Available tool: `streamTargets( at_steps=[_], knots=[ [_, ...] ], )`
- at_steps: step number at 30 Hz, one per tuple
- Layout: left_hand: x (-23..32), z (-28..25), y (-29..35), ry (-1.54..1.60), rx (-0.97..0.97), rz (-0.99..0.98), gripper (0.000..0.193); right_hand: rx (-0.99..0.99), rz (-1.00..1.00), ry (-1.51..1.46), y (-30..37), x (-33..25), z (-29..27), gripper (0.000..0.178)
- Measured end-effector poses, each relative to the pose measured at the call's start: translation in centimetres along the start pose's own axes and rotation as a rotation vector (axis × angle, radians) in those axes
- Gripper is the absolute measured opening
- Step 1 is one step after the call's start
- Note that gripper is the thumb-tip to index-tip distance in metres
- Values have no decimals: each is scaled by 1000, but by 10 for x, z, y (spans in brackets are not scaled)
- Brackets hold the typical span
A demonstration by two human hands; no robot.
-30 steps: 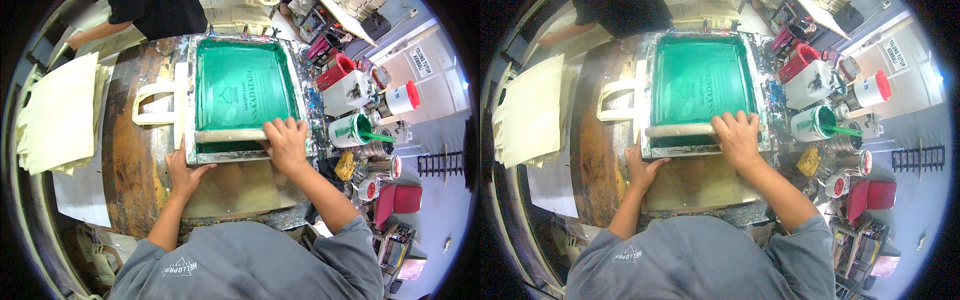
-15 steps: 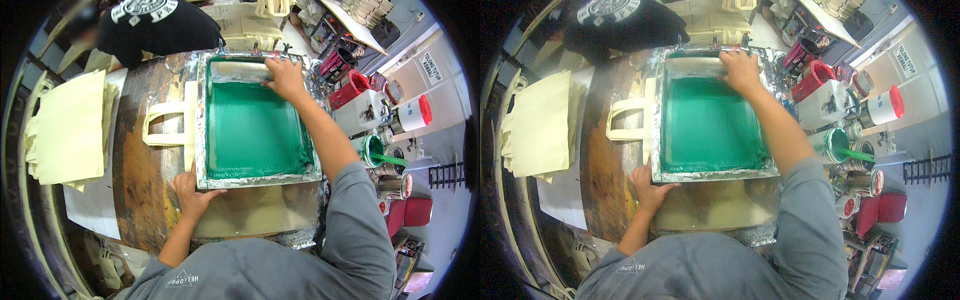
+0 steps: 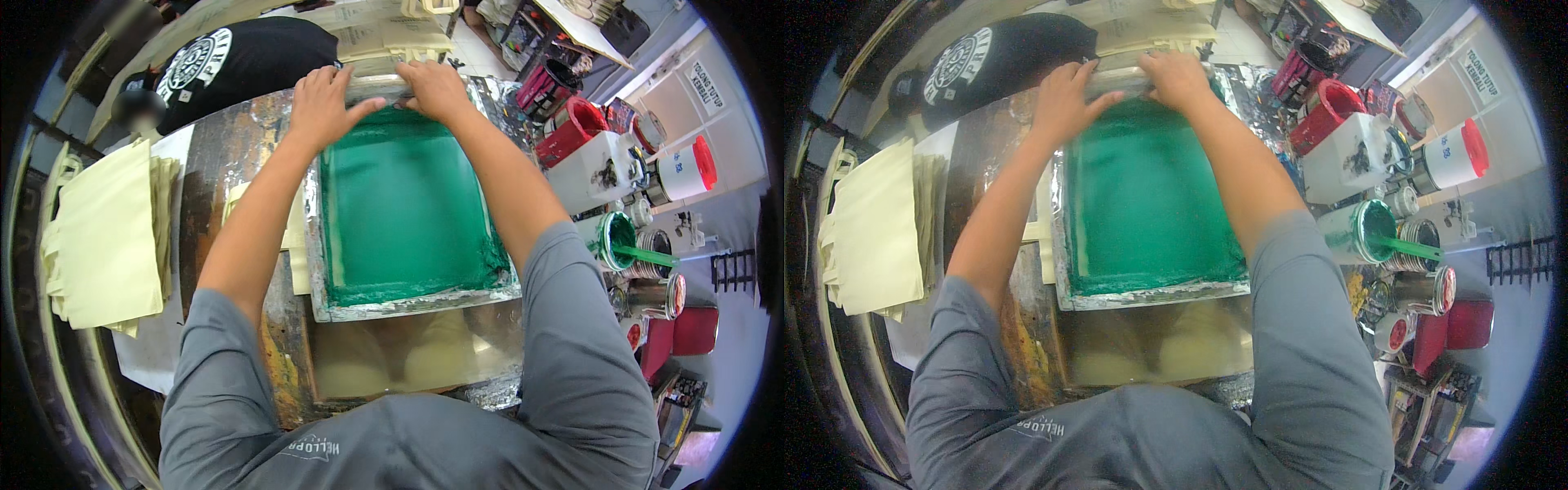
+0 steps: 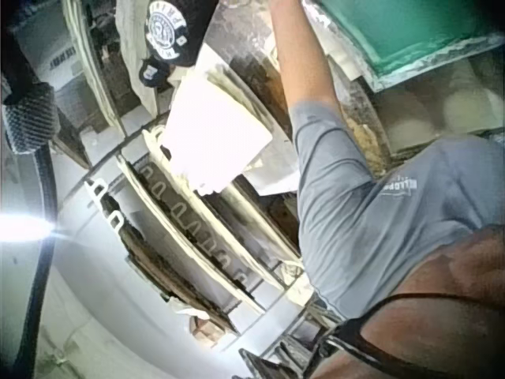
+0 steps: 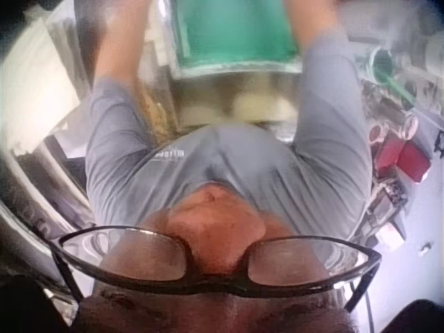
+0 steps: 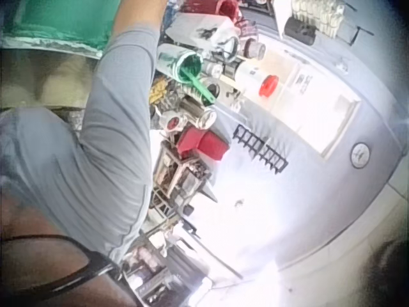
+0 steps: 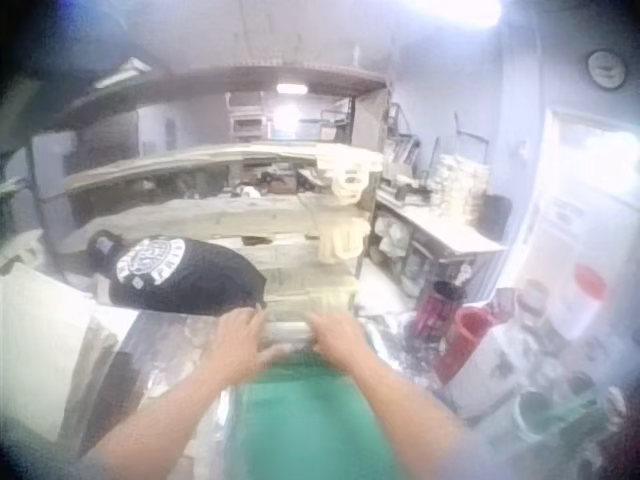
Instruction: The person performs screen printing on tote bags by placing a bag on the base, lowering the screen, and using a squeegee to spread green ink across the stencil.
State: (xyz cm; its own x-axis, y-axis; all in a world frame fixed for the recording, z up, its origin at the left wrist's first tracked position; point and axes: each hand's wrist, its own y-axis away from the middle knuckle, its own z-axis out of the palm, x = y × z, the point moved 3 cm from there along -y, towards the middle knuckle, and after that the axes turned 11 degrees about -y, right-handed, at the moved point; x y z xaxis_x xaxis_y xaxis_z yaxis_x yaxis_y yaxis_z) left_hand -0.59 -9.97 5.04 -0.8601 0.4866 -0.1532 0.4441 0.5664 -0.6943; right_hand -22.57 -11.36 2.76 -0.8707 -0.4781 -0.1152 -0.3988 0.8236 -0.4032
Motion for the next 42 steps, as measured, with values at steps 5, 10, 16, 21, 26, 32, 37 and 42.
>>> streamTargets(
  at_steps=[5,10,16,21,26,32,37,42],
  knots=[
    [7,24,13,-144,-131,-55,71,-92,-26,-42,15,-3,-10,61],
    [26,-12,48,-123,19,-3,66,-49,-59,-16,56,-36,-24,58],
    [60,-55,99,-95,-64,4,64,-101,6,-8,126,-79,-48,48],
    [91,-109,146,-17,-54,10,58,-90,56,-48,192,-128,-77,50],
    [121,-175,180,44,-183,-26,58,-168,91,-48,240,-178,-111,50],
    [108,-193,179,270,-195,-70,70,-212,110,-42,234,-180,-116,54],
    [79,-211,270,219,-192,-385,105,-7,24,-1,285,-200,-114,60],
    [64,-181,310,132,-527,-416,89,71,133,19,296,-218,-100,66]
  ],
)
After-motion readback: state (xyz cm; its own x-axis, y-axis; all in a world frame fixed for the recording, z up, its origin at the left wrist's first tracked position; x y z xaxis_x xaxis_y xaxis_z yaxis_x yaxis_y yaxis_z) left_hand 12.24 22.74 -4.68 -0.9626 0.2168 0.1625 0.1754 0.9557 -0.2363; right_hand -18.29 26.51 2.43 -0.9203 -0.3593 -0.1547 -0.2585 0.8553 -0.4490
